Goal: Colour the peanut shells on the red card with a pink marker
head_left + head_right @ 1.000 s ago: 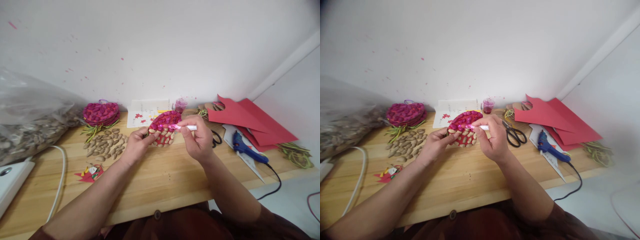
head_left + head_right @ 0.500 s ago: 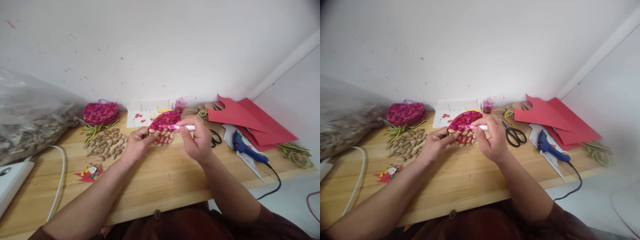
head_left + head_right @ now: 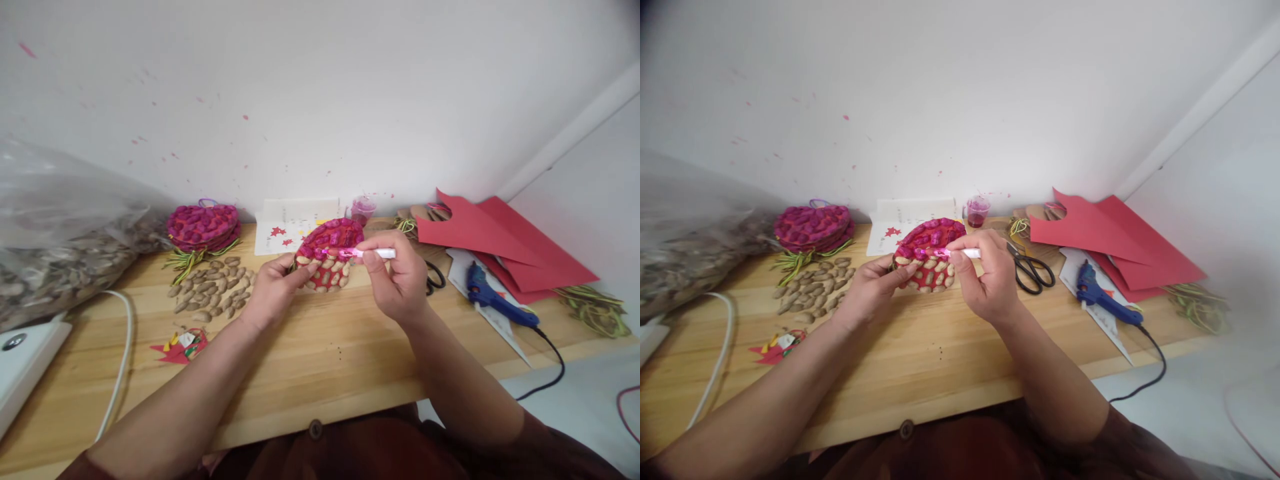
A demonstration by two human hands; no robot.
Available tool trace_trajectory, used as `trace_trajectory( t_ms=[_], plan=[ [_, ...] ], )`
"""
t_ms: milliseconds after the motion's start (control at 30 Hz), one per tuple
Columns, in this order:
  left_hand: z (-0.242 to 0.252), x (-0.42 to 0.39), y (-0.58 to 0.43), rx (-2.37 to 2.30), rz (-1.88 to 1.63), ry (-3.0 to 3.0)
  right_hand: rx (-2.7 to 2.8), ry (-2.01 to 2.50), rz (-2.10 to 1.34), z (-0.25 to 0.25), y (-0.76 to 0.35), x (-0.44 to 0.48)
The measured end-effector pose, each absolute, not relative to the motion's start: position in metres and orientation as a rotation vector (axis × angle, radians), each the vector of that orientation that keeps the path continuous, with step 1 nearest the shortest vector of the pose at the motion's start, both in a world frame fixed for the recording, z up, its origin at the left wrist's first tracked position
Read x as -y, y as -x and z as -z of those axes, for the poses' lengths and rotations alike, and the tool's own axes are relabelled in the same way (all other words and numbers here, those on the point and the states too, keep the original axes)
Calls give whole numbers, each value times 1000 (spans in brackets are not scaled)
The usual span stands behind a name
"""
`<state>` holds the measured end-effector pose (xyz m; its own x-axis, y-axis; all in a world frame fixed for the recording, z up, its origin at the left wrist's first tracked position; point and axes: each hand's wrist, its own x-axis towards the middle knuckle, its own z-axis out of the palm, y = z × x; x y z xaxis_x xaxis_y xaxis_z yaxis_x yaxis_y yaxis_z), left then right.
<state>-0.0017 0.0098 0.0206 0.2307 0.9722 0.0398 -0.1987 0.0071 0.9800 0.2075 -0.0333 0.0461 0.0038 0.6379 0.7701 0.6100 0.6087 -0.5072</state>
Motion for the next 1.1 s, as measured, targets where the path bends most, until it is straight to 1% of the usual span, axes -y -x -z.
trace_trajectory(
  t_ms=[267,633,833,1100],
  plan=[
    [-12,-13,1,-853,-1097,-1045,1675,1028,-4,-46,-208,32],
    [-11,-12,2,-834,-1085,-1048,1682,1002,1,-47,-209,32],
    [-12,-11,1,-847,-1076,-1034,1722,988,72,-48,-208,32],
    [-12,-11,1,-827,-1092,-1067,1692,1000,24,-46,-209,32]
  ],
)
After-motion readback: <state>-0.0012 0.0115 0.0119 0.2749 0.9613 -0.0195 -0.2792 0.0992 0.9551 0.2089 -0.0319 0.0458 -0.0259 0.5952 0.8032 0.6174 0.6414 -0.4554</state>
